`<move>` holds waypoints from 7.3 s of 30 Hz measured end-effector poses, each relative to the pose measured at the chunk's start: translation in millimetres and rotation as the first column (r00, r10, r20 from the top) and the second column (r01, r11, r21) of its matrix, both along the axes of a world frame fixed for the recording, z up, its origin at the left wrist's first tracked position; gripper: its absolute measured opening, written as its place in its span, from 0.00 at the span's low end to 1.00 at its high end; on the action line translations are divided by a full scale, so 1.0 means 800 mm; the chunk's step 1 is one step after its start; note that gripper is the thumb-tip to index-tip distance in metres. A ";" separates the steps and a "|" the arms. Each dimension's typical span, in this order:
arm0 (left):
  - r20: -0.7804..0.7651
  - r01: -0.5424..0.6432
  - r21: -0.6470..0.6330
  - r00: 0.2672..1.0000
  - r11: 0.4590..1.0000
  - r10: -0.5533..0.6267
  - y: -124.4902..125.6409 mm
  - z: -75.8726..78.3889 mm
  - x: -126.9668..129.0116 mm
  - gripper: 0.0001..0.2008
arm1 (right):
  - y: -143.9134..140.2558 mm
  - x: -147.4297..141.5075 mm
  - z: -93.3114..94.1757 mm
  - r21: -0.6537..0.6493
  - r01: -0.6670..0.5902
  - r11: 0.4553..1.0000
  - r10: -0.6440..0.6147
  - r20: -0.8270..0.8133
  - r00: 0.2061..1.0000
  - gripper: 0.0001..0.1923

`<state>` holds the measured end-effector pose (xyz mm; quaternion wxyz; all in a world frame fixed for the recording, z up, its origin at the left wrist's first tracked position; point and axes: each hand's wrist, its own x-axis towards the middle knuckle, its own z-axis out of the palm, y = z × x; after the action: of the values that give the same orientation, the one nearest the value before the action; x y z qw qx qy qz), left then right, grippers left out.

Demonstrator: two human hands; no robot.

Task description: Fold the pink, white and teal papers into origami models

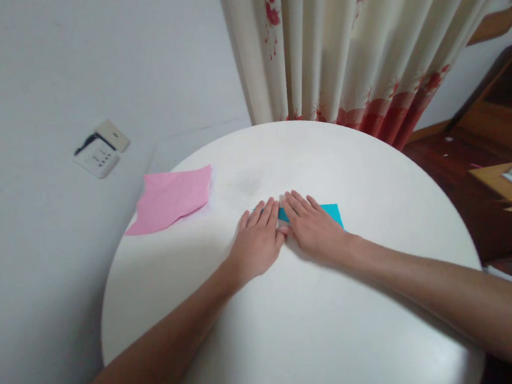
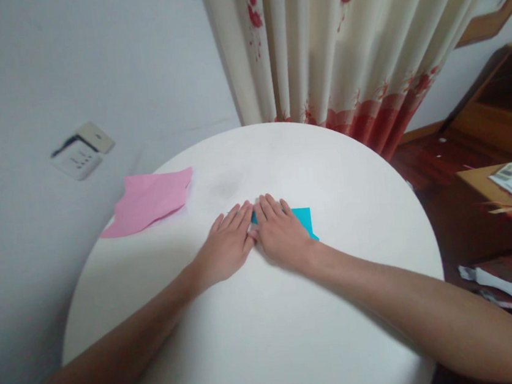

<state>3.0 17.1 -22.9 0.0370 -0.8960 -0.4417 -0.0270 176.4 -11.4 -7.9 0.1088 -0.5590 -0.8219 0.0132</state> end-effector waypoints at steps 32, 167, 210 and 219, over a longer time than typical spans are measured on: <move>0.092 0.159 -0.057 0.984 0.986 -0.154 0.008 -0.002 0.003 0.31 | 0.055 0.022 -0.028 -0.034 -0.033 0.999 0.030 -0.078 0.996 0.34; 0.073 0.107 -0.120 0.992 0.987 -0.099 0.018 0.001 -0.008 0.29 | 0.037 0.019 -0.022 -0.073 0.107 0.992 -0.111 -0.052 0.992 0.29; 0.379 -0.093 0.003 0.921 0.996 0.085 0.060 0.024 -0.030 0.13 | 0.048 0.030 -0.027 -0.023 0.187 0.982 -0.188 -0.048 0.981 0.27; 0.669 -0.107 0.035 0.741 0.994 0.056 0.064 0.037 -0.033 0.13 | 0.049 0.030 -0.029 -0.022 0.188 0.982 -0.189 -0.054 0.981 0.27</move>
<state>-23.3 68.1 6.4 -0.0901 -0.8052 -0.4633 -0.3590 200.4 27.7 -31.0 0.1275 -0.6345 -0.7619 0.0255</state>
